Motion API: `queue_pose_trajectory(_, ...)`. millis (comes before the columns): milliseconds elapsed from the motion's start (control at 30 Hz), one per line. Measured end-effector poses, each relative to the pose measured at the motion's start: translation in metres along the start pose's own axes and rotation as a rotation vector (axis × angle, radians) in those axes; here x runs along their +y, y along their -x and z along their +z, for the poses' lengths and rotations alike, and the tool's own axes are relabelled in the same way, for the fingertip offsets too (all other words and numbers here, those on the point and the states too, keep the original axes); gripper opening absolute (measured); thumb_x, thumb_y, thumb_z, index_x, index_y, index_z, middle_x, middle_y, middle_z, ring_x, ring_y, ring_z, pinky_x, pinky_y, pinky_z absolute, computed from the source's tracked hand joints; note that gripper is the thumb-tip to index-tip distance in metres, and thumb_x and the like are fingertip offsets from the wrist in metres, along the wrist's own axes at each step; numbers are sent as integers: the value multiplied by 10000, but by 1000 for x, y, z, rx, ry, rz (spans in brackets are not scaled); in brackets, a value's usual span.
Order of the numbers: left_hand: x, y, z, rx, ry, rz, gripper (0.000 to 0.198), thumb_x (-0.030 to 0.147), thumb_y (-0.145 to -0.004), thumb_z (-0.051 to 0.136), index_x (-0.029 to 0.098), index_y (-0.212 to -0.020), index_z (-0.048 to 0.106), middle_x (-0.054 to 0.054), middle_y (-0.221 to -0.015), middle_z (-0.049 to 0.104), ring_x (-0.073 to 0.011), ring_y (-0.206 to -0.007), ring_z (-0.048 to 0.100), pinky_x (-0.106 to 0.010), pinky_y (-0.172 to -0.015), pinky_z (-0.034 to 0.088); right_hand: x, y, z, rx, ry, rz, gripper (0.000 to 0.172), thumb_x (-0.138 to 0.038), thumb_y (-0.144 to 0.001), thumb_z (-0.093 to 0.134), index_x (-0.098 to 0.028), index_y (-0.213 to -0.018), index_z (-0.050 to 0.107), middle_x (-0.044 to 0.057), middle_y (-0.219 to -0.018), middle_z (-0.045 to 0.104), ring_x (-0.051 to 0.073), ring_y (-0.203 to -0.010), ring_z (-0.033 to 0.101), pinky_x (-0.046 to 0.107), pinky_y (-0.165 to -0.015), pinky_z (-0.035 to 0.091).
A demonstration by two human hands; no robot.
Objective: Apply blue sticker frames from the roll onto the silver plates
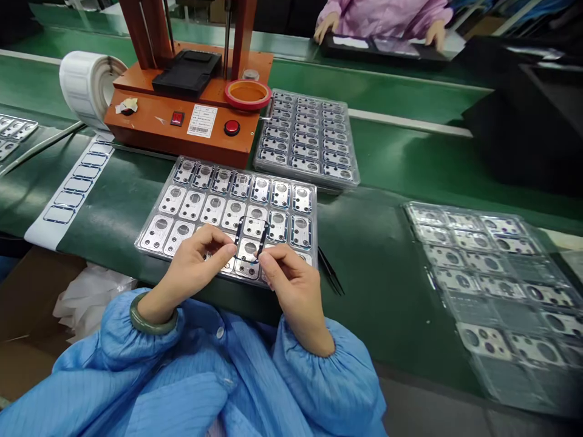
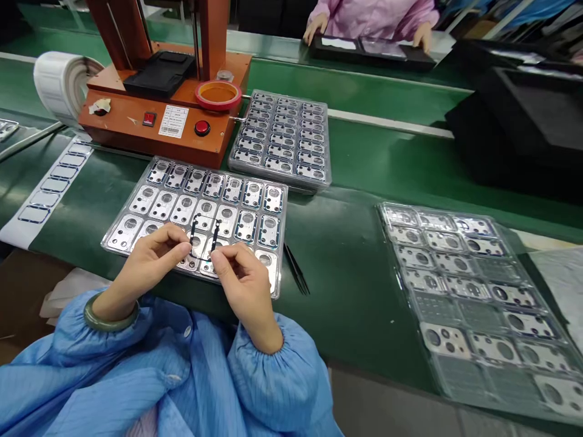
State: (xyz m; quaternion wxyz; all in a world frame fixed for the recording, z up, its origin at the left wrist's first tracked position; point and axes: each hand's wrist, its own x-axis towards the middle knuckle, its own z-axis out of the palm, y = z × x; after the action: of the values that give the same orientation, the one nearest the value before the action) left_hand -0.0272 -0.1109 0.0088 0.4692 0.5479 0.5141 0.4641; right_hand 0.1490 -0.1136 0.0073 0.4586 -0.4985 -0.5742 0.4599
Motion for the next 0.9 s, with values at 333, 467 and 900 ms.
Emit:
queue_pose_trajectory(333,11,-30,6,74,-263,-7,122,300,-829,619,186,-785,624,1,-760,599,-129,-708,554,-276,-674,439,-7,-28,-8,56,241,-29,187,-362,-858,608,-205,-797,689,-1,-744,641,128,-646,557,275,-632,442)
queue_pose_trajectory(467,4,-50,14,81,-491,63,85,237,-832,587,182,-783,630,-14,-814,591,-147,-772,568,-301,-732,455,3,-42,-8,78,323,0,208,-368,-856,594,-191,-809,692,17,-782,667,141,-664,575,289,-651,450)
queue_pose_trajectory(900,-9,-53,27,40,-625,42,111,213,-836,588,186,-734,623,-28,-882,606,-176,-865,605,-347,-808,466,19,-42,-7,103,488,0,171,-280,-857,575,-184,-734,647,-4,-692,608,128,-625,553,272,-617,408)
